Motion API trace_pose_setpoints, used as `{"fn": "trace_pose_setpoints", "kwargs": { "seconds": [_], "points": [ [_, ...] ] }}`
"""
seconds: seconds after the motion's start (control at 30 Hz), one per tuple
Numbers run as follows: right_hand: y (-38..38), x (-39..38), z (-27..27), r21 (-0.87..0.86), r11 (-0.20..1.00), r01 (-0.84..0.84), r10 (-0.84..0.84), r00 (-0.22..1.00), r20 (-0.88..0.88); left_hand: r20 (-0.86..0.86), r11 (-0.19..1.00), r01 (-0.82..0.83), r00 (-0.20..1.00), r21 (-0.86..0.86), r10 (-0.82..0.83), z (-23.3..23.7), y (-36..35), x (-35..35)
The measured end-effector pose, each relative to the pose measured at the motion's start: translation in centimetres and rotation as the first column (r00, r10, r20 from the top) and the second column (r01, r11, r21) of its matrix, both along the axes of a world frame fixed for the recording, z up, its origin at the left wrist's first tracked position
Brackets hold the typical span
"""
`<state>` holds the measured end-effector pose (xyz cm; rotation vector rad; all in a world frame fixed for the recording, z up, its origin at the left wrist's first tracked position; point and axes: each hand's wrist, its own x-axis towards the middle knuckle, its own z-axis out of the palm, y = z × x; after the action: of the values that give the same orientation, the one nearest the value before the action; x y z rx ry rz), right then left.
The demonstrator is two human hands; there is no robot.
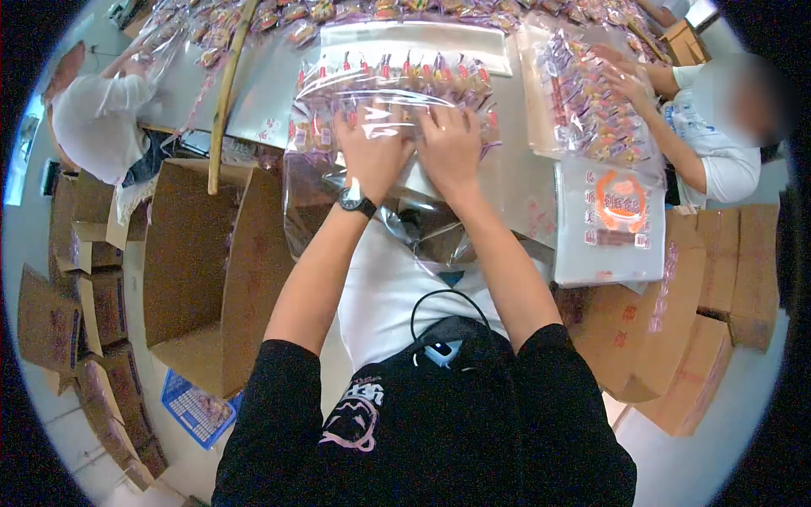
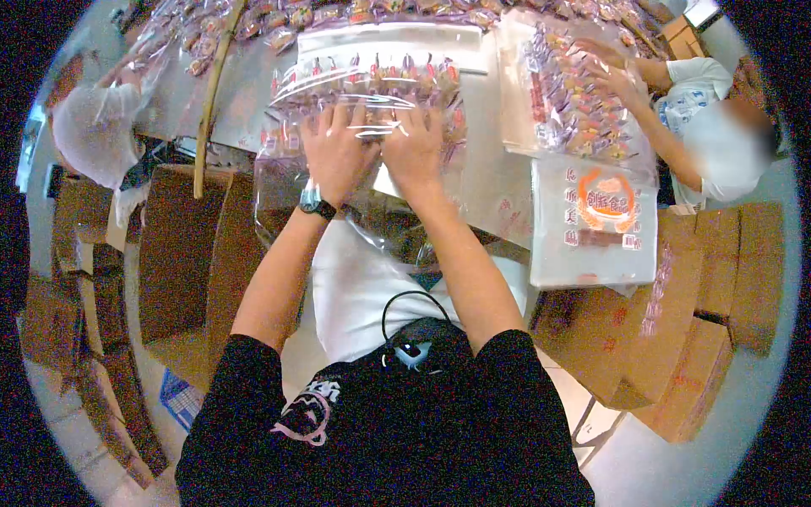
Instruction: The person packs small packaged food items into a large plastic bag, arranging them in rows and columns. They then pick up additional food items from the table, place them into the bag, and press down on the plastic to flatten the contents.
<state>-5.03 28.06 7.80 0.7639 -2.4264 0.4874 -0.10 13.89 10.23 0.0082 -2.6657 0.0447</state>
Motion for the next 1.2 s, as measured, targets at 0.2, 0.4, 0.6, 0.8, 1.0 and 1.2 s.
{"fn": "trace_pose_setpoints", "kwargs": {
  "seconds": [0.2, 0.4, 0.6, 0.8, 1.0, 1.2],
  "points": [
    [0.3, 0.7, 0.2, 0.136, 0.990, -0.039, 0.045, 0.998, -0.043, 0.137, 0.999, 0.009, 0.991, -0.037, -0.004, -0.3, -0.1, -0.2],
    [0.6, 0.7, -0.2, 0.102, 0.990, -0.096, 0.102, 0.993, -0.055, 0.042, 0.997, 0.064, 0.997, 0.050, -0.066, -0.7, -0.7, -0.8],
    [0.6, 0.6, -1.4, 0.071, 0.996, -0.047, 0.056, 0.990, -0.129, -0.049, 0.998, 0.041, 0.998, -0.039, -0.043, -1.7, -1.0, -0.6],
    [0.8, 1.0, -1.3, -0.007, 0.998, -0.058, 0.057, 0.994, -0.097, 0.080, 0.998, 0.021, 0.997, -0.063, -0.016, -1.2, -0.8, -0.6],
    [0.4, 0.9, -0.7, 0.147, 0.989, -0.022, 0.040, 0.992, -0.119, 0.113, 0.994, 0.077, 0.991, -0.083, -0.068, -1.9, -1.3, -1.3],
    [0.9, 1.0, -0.5, 0.172, 0.984, -0.055, 0.054, 0.998, 0.011, -0.051, 0.985, 0.169, 0.984, -0.020, -0.170, -2.7, -1.2, -0.1]
  ]
}}
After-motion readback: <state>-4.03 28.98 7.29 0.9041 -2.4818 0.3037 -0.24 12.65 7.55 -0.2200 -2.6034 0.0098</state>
